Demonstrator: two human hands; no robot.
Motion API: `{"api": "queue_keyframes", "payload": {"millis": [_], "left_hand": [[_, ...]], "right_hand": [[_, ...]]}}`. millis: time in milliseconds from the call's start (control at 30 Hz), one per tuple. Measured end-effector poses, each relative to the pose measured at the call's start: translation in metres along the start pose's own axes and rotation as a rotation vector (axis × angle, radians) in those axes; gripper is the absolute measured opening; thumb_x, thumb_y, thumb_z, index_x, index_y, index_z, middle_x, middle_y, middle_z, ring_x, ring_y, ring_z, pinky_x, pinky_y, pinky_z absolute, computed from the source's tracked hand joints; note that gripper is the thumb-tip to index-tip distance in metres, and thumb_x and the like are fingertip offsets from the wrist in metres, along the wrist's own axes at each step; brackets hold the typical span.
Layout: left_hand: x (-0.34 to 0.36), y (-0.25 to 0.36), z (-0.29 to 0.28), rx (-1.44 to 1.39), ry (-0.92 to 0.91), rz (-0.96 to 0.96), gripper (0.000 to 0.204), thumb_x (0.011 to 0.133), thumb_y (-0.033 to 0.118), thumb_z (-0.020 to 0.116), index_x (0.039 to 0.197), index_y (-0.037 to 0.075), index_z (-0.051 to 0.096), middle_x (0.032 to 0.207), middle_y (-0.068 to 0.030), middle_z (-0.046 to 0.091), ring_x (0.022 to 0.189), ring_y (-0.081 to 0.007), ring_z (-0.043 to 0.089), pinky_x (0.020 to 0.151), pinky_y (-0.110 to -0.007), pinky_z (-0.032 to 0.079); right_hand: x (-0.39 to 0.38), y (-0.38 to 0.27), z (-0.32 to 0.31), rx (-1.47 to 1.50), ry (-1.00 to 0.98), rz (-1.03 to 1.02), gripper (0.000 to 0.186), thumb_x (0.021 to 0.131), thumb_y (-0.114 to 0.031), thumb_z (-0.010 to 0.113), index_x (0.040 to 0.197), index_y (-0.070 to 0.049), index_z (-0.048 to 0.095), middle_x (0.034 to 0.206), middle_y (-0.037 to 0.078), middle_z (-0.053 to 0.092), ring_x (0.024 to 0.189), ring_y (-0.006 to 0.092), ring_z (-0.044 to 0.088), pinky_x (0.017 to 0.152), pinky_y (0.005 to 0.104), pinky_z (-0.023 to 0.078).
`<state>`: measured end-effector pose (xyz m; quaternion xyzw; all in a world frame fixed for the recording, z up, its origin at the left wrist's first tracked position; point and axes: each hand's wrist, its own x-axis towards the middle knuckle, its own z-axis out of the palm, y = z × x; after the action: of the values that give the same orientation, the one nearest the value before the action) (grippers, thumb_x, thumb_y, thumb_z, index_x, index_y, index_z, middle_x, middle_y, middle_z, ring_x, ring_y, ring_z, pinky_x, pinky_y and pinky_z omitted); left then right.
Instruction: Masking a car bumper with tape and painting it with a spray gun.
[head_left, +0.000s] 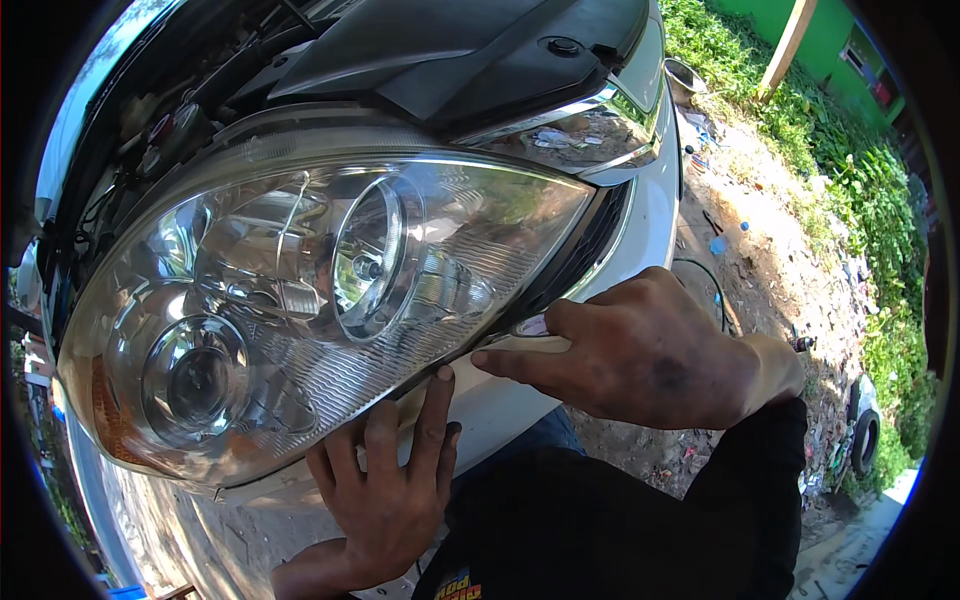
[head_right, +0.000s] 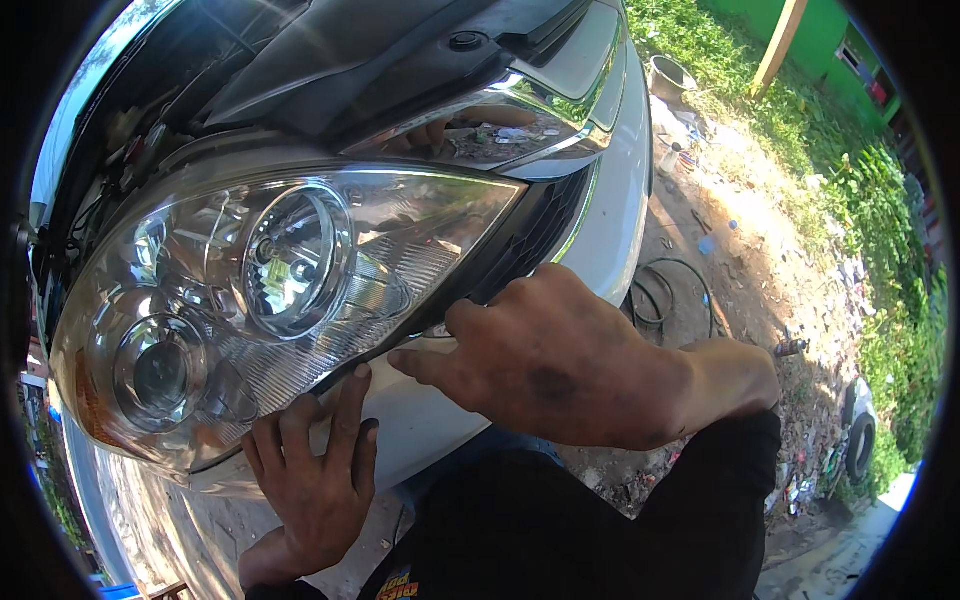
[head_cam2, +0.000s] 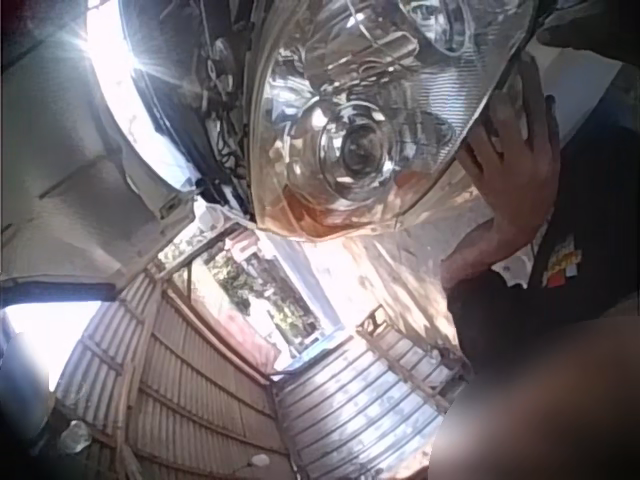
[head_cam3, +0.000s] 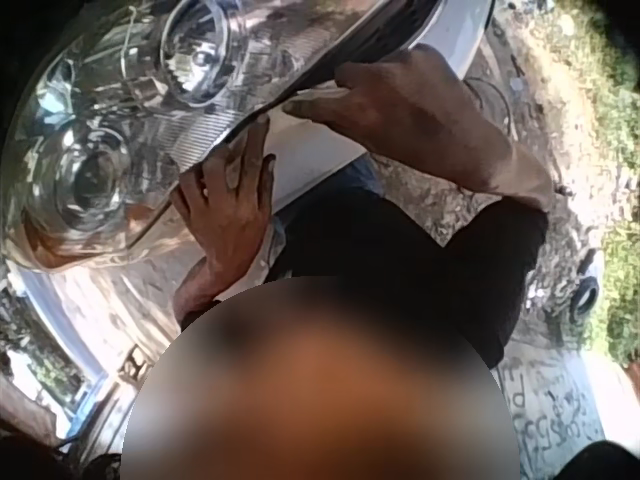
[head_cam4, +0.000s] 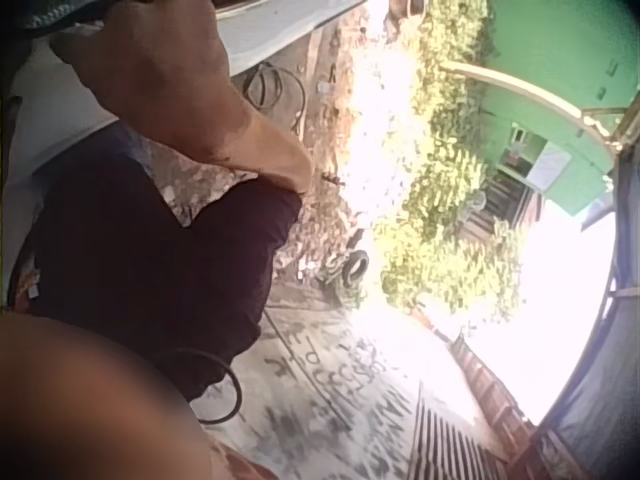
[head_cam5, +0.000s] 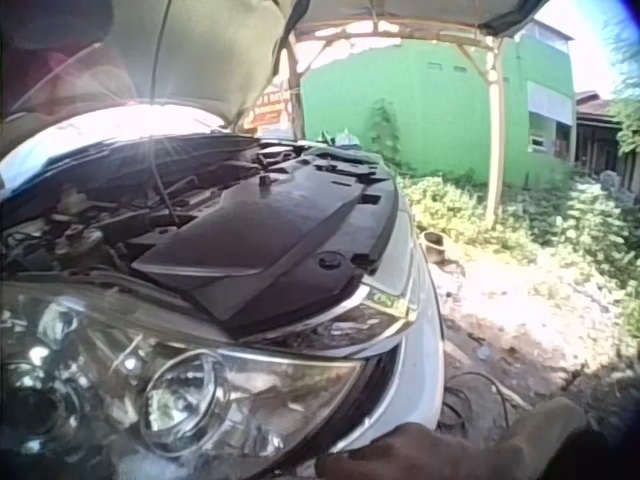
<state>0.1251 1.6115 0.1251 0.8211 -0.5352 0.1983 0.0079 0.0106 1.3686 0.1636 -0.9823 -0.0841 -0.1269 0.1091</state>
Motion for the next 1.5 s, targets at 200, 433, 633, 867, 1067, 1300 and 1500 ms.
{"api": "queue_keyframes", "payload": {"millis": [200,433,633,867,1067,1300,1500], "left_hand": [[0.000,-0.003,0.000,0.025,-0.028,0.031,0.052,0.087,0.039,0.077,0.137,0.028,0.071,0.111,-0.0054,0.050,0.104,-0.0309,0.052,0.093,-0.057,0.044],[0.009,0.000,-0.005,-0.007,-0.029,0.046,0.049,0.094,0.035,0.070,0.141,0.022,0.068,0.091,-0.0053,0.046,0.088,-0.0256,0.047,0.079,-0.044,0.036],[0.015,0.024,-0.006,-0.089,-0.066,-0.075,0.055,0.091,0.033,0.072,0.143,0.017,0.065,0.091,-0.0058,0.047,0.087,-0.0256,0.047,0.078,-0.045,0.036],[0.014,0.051,0.000,-0.178,0.022,-0.158,0.061,0.088,0.033,0.075,0.145,0.012,0.062,0.093,-0.0050,0.051,0.088,-0.0245,0.049,0.075,-0.043,0.038],[-0.026,0.039,0.002,-0.324,-0.013,-0.279,0.069,0.090,0.033,0.074,0.155,0.020,0.051,0.103,-0.0088,0.047,0.096,-0.0275,0.046,0.082,-0.046,0.038],[-0.079,0.007,0.007,-0.343,0.172,-0.444,0.063,0.094,0.029,0.070,0.153,0.019,0.053,0.152,-0.0185,0.035,0.142,-0.0443,0.031,0.116,-0.061,0.021],[-0.105,0.011,0.039,-0.269,0.112,-0.379,0.067,0.097,0.037,0.066,0.154,0.009,0.046,0.164,-0.0196,0.025,0.156,-0.0502,0.009,0.118,-0.071,0.011]], "right_hand": [[0.008,-0.002,-0.005,-0.050,-0.123,0.016,0.031,0.095,-0.016,0.064,0.126,-0.012,0.072,0.068,0.007,0.061,0.058,0.0253,0.067,0.048,0.0386,0.049],[0.010,0.012,0.002,0.072,-0.128,0.035,0.036,0.094,-0.025,0.072,0.129,-0.029,0.072,0.064,0.002,0.061,0.054,0.0173,0.066,0.046,0.0357,0.052],[0.020,0.017,0.005,0.502,-0.139,0.140,0.026,0.092,-0.015,0.074,0.119,-0.016,0.077,0.098,0.010,0.078,0.089,0.0303,0.076,0.079,0.0416,0.060],[0.020,0.000,-0.006,0.506,-0.201,0.372,0.029,0.088,-0.016,0.081,0.117,-0.016,0.080,0.099,0.010,0.080,0.089,0.0249,0.077,0.083,0.0362,0.061],[0.019,-0.005,0.003,0.758,-0.217,0.671,0.031,0.090,-0.010,0.080,0.120,-0.012,0.078,0.100,0.008,0.081,0.084,0.0091,0.072,0.076,0.0276,0.060],[0.021,-0.013,0.005,0.633,-0.181,0.637,0.030,0.090,-0.007,0.079,0.120,-0.010,0.078,0.108,0.007,0.080,0.094,0.0110,0.072,0.089,0.0296,0.060],[0.017,-0.011,0.007,0.643,-0.118,0.643,0.026,0.093,-0.012,0.078,0.118,-0.005,0.078,0.105,0.013,0.080,0.099,0.0138,0.072,0.094,0.0315,0.057]]}}
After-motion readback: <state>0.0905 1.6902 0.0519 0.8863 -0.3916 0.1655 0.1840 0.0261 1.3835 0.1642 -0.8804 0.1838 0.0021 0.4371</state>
